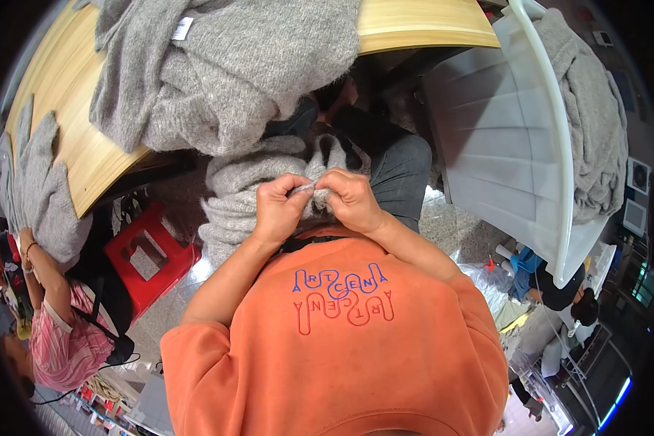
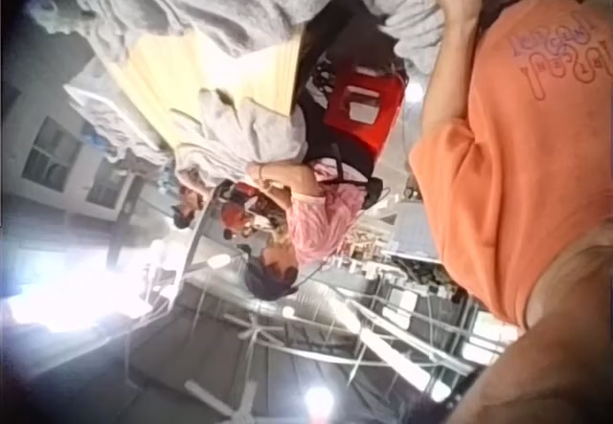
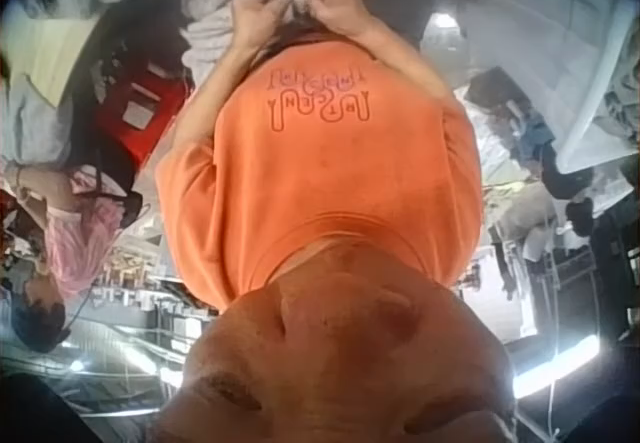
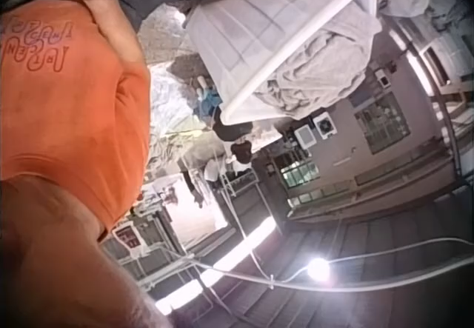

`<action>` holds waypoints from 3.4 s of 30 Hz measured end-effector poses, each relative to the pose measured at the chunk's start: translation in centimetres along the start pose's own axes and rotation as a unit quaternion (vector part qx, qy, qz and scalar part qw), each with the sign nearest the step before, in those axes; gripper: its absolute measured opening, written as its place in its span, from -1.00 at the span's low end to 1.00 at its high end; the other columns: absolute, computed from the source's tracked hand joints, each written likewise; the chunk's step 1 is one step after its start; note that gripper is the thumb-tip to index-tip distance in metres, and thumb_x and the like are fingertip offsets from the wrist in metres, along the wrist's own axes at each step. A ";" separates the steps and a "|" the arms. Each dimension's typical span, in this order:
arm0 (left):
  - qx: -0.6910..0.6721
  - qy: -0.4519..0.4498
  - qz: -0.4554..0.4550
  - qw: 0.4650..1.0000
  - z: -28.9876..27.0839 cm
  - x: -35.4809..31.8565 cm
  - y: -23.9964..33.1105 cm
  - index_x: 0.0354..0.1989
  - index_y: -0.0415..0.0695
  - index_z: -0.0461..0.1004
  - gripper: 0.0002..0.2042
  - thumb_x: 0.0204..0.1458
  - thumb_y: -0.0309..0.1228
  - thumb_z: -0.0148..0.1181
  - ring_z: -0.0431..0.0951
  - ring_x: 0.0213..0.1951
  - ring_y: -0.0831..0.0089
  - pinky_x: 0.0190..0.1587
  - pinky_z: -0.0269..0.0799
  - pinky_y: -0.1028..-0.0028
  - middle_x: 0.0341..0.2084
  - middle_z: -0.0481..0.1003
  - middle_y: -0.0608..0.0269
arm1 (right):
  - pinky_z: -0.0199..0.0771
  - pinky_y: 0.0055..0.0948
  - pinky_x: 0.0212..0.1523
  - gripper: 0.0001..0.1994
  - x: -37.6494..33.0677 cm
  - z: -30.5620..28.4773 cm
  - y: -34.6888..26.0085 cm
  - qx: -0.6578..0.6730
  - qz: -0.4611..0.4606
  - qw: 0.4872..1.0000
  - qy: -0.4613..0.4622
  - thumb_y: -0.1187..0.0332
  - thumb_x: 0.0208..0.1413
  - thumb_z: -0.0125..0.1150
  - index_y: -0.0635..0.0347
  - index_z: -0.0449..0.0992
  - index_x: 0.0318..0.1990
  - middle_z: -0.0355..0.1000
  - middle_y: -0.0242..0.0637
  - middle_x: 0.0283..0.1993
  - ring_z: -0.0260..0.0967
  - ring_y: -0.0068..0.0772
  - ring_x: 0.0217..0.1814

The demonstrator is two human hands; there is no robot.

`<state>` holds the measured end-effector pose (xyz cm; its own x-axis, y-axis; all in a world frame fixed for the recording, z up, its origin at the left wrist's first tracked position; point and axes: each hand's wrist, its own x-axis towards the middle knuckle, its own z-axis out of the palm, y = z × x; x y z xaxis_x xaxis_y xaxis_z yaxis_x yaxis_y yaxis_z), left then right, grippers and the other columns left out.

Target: Inspect grey sweaters for quality and trim loose threads using a small tool.

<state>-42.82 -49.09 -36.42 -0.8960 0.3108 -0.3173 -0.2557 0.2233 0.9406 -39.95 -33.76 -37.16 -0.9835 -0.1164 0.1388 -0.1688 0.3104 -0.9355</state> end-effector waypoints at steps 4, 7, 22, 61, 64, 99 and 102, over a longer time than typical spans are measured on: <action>0.001 0.021 0.026 0.999 0.2 0.0 0.0 -0.51 -0.25 0.46 -0.96 -0.18 -0.61 0.13 0.25 -0.58 0.76 -0.54 0.20 0.70 -0.67 0.37 0.48 | 0.33 -0.40 -0.43 -0.77 -0.2 0.2 -0.3 -0.052 0.001 0.998 0.033 0.67 -0.35 -0.07 0.30 0.37 -0.42 0.35 -0.14 -0.46 0.34 -0.16 -0.42; 0.030 0.045 0.072 0.996 0.2 -0.1 -0.1 -0.51 -0.25 0.45 -0.97 -0.18 -0.61 0.13 0.26 -0.58 0.74 -0.54 0.21 0.69 -0.67 0.38 0.46 | 0.33 -0.38 -0.42 -0.77 0.2 0.2 -0.2 -0.048 0.011 0.998 0.031 0.66 -0.33 -0.08 0.32 0.36 -0.40 0.36 -0.11 -0.42 0.35 -0.12 -0.39; 0.065 0.085 0.152 0.983 0.6 -0.3 -0.2 -0.57 -0.24 0.42 -0.95 -0.21 -0.61 0.16 0.26 -0.64 0.71 -0.60 0.21 0.65 -0.71 0.37 0.39 | 0.24 -0.35 -0.68 -0.86 -0.3 0.4 -0.3 -0.188 -0.104 0.976 0.042 0.57 -0.42 0.06 0.21 0.30 -0.57 0.21 -0.23 -0.62 0.23 -0.18 -0.65; -0.129 -0.072 -0.106 0.983 -1.6 0.5 2.2 -0.58 -0.29 0.42 -0.95 -0.19 -0.57 0.13 0.27 -0.64 0.72 -0.62 0.16 0.67 -0.71 0.38 0.43 | 0.20 -0.50 -0.52 -0.97 0.7 -1.0 -0.2 0.107 0.042 0.993 -0.017 0.54 -0.15 0.08 0.30 0.37 -0.52 0.28 -0.28 -0.60 0.23 -0.43 -0.56; -0.096 -0.104 -0.081 0.987 -1.7 0.6 1.0 -0.56 -0.29 0.43 -0.95 -0.19 -0.57 0.14 0.28 -0.63 0.70 -0.60 0.16 0.67 -0.71 0.38 0.43 | 0.17 -0.58 -0.56 -0.95 0.3 -0.9 0.1 0.164 0.095 0.982 0.009 0.53 -0.10 0.07 0.30 0.37 -0.53 0.28 -0.40 -0.60 0.18 -0.63 -0.59; -0.142 -0.137 -0.136 0.971 0.6 0.9 2.4 -0.53 -0.26 0.46 -0.95 -0.12 -0.56 0.09 0.31 -0.64 0.70 -0.62 0.19 0.66 -0.69 0.40 0.41 | 0.26 -0.50 -0.50 -0.92 0.0 -2.7 -0.2 0.094 0.064 0.993 -0.008 0.49 -0.17 0.12 0.27 0.39 -0.47 0.30 -0.28 -0.56 0.26 -0.43 -0.54; -0.236 -0.073 -0.069 0.966 0.5 1.4 3.0 -0.52 -0.28 0.46 -0.94 -0.11 -0.56 0.07 0.35 -0.58 0.69 -0.53 0.25 0.66 -0.62 0.44 0.37 | 0.27 -0.57 -0.36 -0.80 0.1 -3.7 1.5 0.011 0.047 0.997 0.064 0.47 -0.22 0.21 0.28 0.38 -0.37 0.30 -0.28 -0.40 0.26 -0.53 -0.39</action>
<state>-44.62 -47.53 -34.14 -0.7900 0.4427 -0.4241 -0.5366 -0.1649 0.8276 -40.50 -29.85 -37.33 -0.9954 0.0349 0.0896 -0.0755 0.2925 -0.9533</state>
